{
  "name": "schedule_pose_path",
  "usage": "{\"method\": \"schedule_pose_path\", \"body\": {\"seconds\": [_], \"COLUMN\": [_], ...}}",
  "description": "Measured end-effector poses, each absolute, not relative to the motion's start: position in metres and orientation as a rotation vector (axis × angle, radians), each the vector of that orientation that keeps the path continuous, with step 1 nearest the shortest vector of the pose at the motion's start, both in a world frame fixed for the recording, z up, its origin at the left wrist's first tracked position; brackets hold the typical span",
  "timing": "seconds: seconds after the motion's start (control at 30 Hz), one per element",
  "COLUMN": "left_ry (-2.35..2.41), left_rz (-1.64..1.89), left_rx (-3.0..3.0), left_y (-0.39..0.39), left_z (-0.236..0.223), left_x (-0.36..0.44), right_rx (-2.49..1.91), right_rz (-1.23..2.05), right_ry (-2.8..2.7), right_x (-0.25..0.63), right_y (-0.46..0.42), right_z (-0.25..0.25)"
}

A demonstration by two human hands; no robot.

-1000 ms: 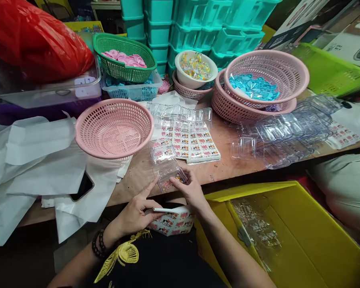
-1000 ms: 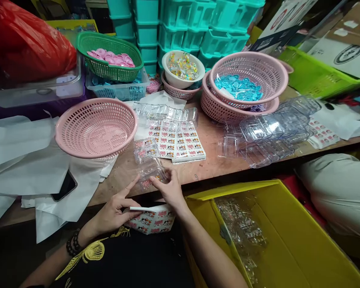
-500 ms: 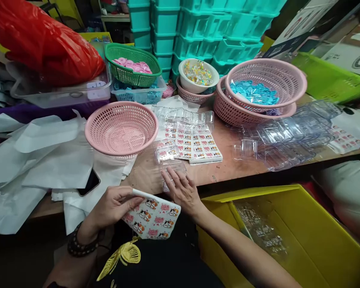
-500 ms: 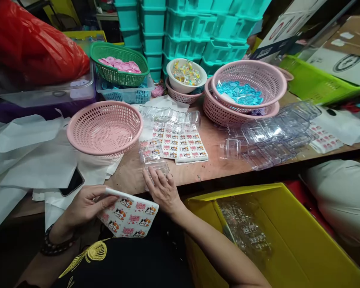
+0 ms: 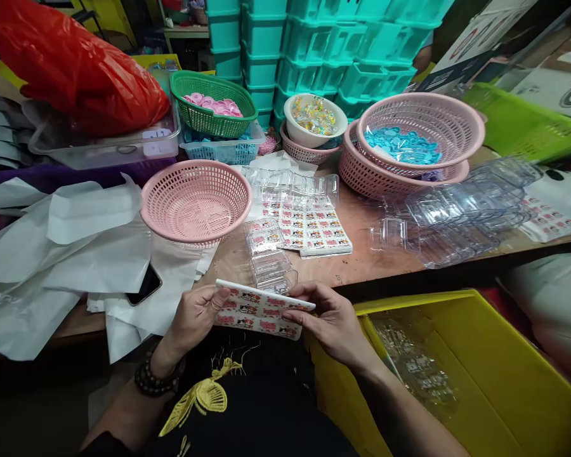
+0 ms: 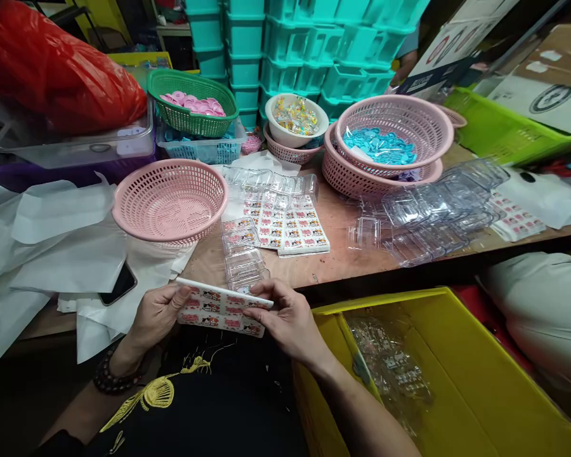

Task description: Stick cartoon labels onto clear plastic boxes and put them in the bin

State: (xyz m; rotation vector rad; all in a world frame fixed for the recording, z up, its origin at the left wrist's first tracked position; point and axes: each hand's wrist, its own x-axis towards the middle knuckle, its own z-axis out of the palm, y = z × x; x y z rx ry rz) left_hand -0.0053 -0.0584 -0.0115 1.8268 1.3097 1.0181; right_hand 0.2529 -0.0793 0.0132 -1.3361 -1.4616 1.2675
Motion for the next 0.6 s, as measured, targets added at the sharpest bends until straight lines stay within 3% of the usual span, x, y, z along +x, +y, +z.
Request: {"method": "schedule_pose_path", "body": {"seconds": [0.13, 0.27, 0.43, 0.5, 0.6], "left_ry": [1.448, 1.232, 1.108, 1.082, 0.983], "left_rz": [1.227, 0.773, 0.330, 0.243, 0.085], "left_rx": [2.180, 2.411, 2.070, 1.915, 1.607], "left_y": [-0.060, -0.056, -0.042, -0.035, -0.023], "left_z": [0.011, 0.030, 0.030, 0.028, 0.019], "left_x": [0.000, 0.015, 0.026, 0.025, 0.021], "right_rx": [-1.326, -1.301, -1.308, -1.210, -0.970], "right_rz": [1.158, 1.202, 1.154, 0.978, 0.420], "right_ry": [-1.655, -1.758, -1.808, -1.893, -2.044], "right_x": [0.255, 0.255, 0.259, 0.262, 0.268], "right_y": [-0.083, -0.084, -0.081, -0.081, -0.084], "right_z": [0.024, 0.029, 0.024, 0.019, 0.014]}}
